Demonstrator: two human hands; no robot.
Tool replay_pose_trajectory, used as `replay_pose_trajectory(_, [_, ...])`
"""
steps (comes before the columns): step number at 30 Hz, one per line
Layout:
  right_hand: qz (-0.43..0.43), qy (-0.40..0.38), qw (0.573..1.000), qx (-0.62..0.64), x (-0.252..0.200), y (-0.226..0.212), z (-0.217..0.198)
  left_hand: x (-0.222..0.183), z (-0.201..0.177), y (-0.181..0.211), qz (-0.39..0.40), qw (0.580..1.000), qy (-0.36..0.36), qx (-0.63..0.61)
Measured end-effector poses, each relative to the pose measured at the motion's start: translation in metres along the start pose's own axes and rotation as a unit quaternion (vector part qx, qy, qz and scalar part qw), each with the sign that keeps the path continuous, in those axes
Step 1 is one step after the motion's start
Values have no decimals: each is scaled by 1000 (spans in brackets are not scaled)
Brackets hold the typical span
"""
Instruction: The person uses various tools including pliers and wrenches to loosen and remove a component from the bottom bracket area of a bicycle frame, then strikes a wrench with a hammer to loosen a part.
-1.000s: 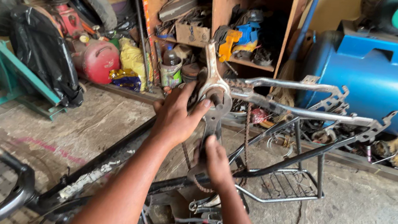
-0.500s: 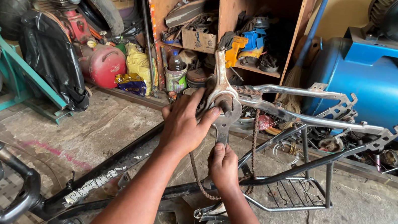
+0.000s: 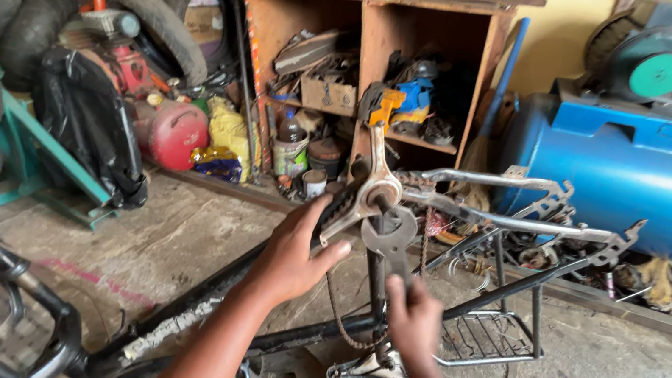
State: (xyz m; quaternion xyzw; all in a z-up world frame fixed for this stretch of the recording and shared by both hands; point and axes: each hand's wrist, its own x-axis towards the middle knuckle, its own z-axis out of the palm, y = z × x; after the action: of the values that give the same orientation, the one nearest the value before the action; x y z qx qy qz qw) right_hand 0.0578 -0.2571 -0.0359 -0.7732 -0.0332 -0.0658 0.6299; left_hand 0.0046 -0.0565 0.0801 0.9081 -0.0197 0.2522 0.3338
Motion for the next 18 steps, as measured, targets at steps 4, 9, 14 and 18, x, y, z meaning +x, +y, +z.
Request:
replay_pose_trajectory(4, [-63, -24, 931, -359, 37, -68, -77, 12, -22, 9, -58, 997, -23, -42])
replay_pose_trajectory(9, [-174, -100, 738, -644, 62, -212, -140, 46, -34, 23, 14, 987, -25, -157])
replay_pose_trajectory(14, [-289, -104, 531, -790, 51, -313, -118, 58, -26, 51, 10, 995, -56, -83])
replay_pose_trajectory(18, [-366, -98, 409, -830, 49, -354, -87, 55, -22, 41, 7, 995, -46, -84])
